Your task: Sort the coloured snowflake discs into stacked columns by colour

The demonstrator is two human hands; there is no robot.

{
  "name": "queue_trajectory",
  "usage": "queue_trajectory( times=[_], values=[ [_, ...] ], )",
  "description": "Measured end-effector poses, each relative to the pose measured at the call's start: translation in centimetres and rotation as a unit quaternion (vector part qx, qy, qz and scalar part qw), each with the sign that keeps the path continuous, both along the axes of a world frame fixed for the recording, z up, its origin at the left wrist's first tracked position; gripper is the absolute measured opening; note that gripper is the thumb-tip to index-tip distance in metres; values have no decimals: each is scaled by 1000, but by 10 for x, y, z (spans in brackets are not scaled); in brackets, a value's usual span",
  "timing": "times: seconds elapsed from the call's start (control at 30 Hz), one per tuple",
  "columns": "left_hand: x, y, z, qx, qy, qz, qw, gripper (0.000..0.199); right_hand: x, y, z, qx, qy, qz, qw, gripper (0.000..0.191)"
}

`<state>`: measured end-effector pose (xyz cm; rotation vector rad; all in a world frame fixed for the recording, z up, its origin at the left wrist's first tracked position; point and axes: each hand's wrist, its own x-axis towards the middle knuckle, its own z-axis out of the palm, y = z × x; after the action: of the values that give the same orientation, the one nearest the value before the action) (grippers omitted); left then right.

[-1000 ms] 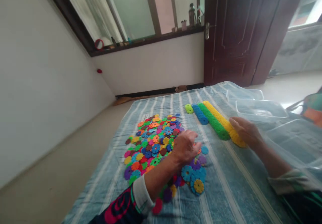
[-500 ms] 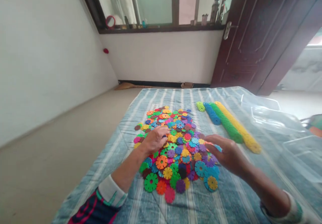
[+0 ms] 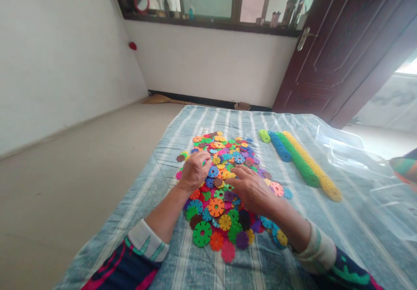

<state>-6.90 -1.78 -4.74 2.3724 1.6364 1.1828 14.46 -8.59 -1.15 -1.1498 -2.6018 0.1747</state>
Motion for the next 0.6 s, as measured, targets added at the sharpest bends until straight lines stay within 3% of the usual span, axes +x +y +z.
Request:
queue_trajectory(
  times=[0.1,0.3,0.4,0.6],
  values=[
    [-5,3,-5,11,1,33,999,17,-7,8,2,-34,-52,7,998,23],
    [-3,2,-6,-3,21,21,1000,17,-6,17,3,-67,-51,4,996,13],
    [-2,2,-5,-4,24,19,1000,17,-5,18,0,-85,5,-6,996,3],
    [-4,4,-6,-3,35,10,999,20,5,13,-2,-143,206,-29,968,11]
  ],
)
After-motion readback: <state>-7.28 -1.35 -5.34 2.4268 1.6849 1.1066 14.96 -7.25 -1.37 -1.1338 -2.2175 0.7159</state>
